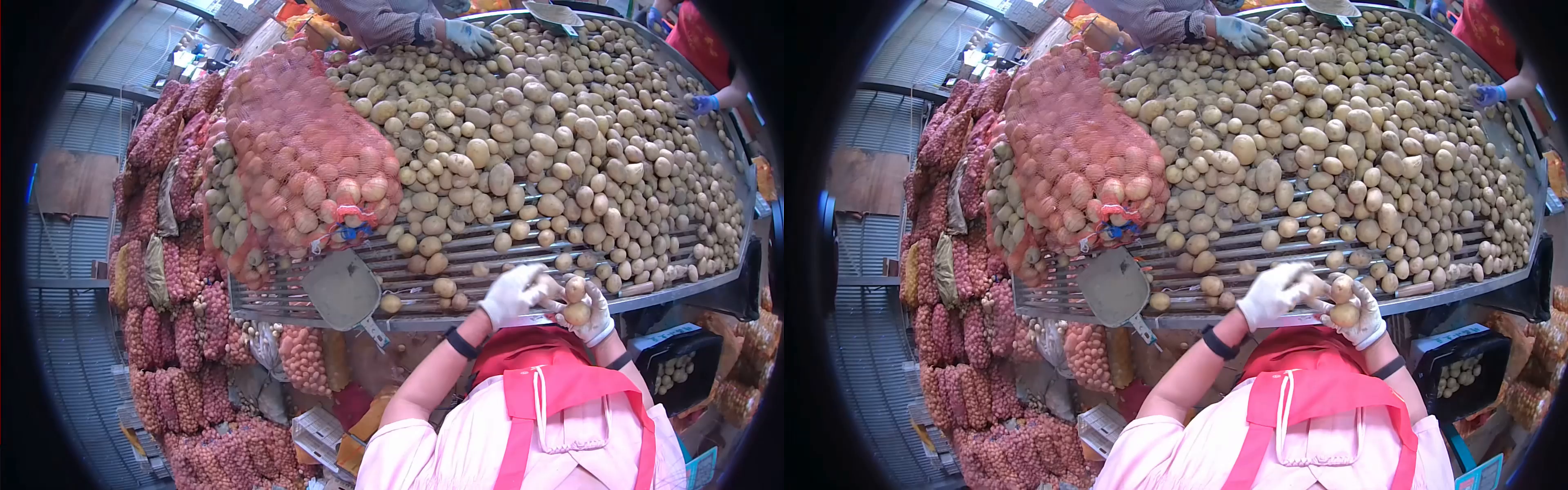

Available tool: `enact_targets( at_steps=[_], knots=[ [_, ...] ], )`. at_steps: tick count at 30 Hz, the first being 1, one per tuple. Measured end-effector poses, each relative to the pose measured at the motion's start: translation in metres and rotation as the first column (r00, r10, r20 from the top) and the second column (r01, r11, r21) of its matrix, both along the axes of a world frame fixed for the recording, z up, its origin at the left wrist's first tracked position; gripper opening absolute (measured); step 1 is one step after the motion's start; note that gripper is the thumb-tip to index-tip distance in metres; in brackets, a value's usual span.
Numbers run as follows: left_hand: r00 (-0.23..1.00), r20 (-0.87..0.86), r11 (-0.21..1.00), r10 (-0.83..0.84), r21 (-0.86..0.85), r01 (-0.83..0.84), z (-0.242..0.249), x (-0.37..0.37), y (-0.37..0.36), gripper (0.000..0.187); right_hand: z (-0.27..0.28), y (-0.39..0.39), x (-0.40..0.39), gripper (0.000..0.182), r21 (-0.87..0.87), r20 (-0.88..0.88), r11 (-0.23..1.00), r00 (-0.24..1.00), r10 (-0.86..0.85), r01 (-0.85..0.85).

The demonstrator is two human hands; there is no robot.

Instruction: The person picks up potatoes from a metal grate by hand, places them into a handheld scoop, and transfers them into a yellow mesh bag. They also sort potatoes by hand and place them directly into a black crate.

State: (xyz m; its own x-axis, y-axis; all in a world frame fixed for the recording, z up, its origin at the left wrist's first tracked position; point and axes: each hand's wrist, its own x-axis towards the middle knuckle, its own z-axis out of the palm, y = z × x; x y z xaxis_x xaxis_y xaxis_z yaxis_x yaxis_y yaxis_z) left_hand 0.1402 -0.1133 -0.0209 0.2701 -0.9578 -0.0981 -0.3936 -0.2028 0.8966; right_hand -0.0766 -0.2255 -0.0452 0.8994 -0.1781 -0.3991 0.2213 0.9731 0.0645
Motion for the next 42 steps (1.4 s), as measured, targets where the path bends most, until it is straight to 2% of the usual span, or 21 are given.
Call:
enact_targets(
  at_steps=[1, 2, 3, 5, 7, 8, 12, 15, 16, 19, 22, 23, 25, 28, 30, 32, 34, 35, 38, 40, 42],
  knots=[
    [0.992, -0.116, 0.998, -0.054, 0.011, 0.056, 0.019, -0.008, 0.001, 0.047, -0.003, -0.001, 0.0, 0.051, 0.006, 0.006, 1.0, 1.0, 0.002, -0.002],
    [0.995, 0.094, 1.0, -0.02, -0.016, 0.022, 0.018, -0.004, 0.007, 0.039, -0.004, -0.001, 0.002, 0.055, -0.029, 0.063, 1.0, 0.998, 0.013, -0.011],
    [0.971, 0.199, 0.99, 0.133, -0.08, -0.119, 0.02, 0.007, 0.016, 0.032, -0.003, -0.001, 0.002, 0.057, -0.091, 0.056, 0.995, 0.998, 0.034, -0.029],
    [0.81, 0.428, 0.907, 0.402, -0.064, -0.416, 0.008, 0.043, 0.046, 0.024, 0.005, 0.001, -0.003, 0.062, -0.206, 0.033, 0.977, 0.997, 0.07, -0.062],
    [0.644, 0.701, 0.742, 0.306, 0.248, -0.623, -0.001, 0.071, 0.081, 0.026, 0.006, 0.004, -0.006, 0.061, -0.101, 0.014, 0.994, 0.999, 0.032, -0.031],
    [0.695, 0.673, 0.684, 0.255, 0.383, -0.621, -0.008, 0.081, 0.094, 0.036, 0.002, 0.005, -0.008, 0.061, -0.086, 0.035, 0.996, 0.999, 0.026, -0.023],
    [0.807, 0.522, 0.698, 0.276, 0.469, -0.542, -0.032, 0.071, 0.097, 0.055, -0.012, 0.011, -0.013, 0.067, -0.095, -0.01, 0.995, 1.0, 0.026, -0.027],
    [0.811, 0.484, 0.786, 0.328, 0.337, -0.519, -0.022, 0.06, 0.078, 0.054, -0.025, 0.015, -0.016, 0.071, -0.255, -0.126, 0.962, 0.99, 0.069, -0.1],
    [0.856, 0.395, 0.868, 0.335, 0.223, -0.443, -0.009, 0.053, 0.07, 0.054, -0.004, 0.009, -0.009, 0.07, -0.197, -0.055, 0.969, 0.989, 0.14, -0.148],
    [0.976, 0.106, 0.982, 0.188, 0.013, -0.191, 0.022, 0.03, 0.043, 0.059, 0.013, 0.009, 0.005, 0.078, -0.17, 0.053, 0.967, 0.978, 0.2, -0.188],
    [0.997, -0.077, 0.999, 0.029, 0.021, -0.028, 0.04, 0.003, 0.022, 0.071, 0.036, 0.008, 0.018, 0.079, -0.155, 0.115, 0.967, 0.969, 0.219, -0.2],
    [0.995, 0.078, 0.998, -0.056, -0.007, 0.057, 0.043, -0.002, 0.016, 0.076, 0.028, 0.008, 0.018, 0.077, -0.192, 0.112, 0.96, 0.967, 0.228, -0.204],
    [0.992, 0.024, 0.99, -0.127, 0.058, 0.125, 0.05, -0.011, 0.004, 0.082, 0.031, 0.012, 0.013, 0.085, -0.308, -0.021, 0.937, 0.986, 0.166, -0.164],
    [0.976, -0.119, 0.959, -0.18, 0.2, 0.201, 0.067, -0.016, -0.016, 0.089, 0.039, -0.003, -0.004, 0.084, -0.254, 0.137, 0.952, 0.968, 0.212, -0.173],
    [0.947, -0.008, 0.932, -0.321, 0.172, 0.318, 0.064, -0.016, -0.027, 0.089, 0.027, -0.002, -0.013, 0.082, -0.237, 0.228, 0.961, 0.953, 0.198, -0.143],
    [0.897, 0.001, 0.886, -0.442, 0.157, 0.437, 0.06, -0.025, -0.046, 0.09, -0.004, 0.002, -0.029, 0.08, -0.213, 0.265, 0.976, 0.959, 0.101, -0.044],
    [0.862, -0.01, 0.855, -0.506, 0.129, 0.503, 0.056, -0.037, -0.062, 0.09, 0.022, 0.004, -0.046, 0.078, -0.142, 0.153, 0.985, 0.985, -0.078, 0.1],
    [0.85, 0.016, 0.848, -0.526, 0.09, 0.523, 0.055, -0.044, -0.069, 0.089, 0.035, 0.005, -0.058, 0.076, -0.145, 0.212, 0.968, 0.962, -0.174, 0.207],
    [0.883, -0.137, 0.883, -0.448, 0.084, 0.461, 0.052, -0.056, -0.081, 0.083, 0.024, 0.002, -0.121, 0.056, -0.114, 0.285, 0.923, 0.902, -0.324, 0.368],
    [0.874, -0.185, 0.86, -0.448, 0.176, 0.478, 0.064, -0.063, -0.089, 0.084, 0.034, 0.008, -0.164, 0.033, -0.359, 0.171, 0.737, 0.817, -0.551, 0.572],
    [0.865, -0.208, 0.834, -0.456, 0.24, 0.497, 0.074, -0.07, -0.096, 0.083, 0.049, 0.021, -0.211, 0.017, -0.763, 0.005, 0.404, 0.63, -0.777, 0.504]
  ],
)
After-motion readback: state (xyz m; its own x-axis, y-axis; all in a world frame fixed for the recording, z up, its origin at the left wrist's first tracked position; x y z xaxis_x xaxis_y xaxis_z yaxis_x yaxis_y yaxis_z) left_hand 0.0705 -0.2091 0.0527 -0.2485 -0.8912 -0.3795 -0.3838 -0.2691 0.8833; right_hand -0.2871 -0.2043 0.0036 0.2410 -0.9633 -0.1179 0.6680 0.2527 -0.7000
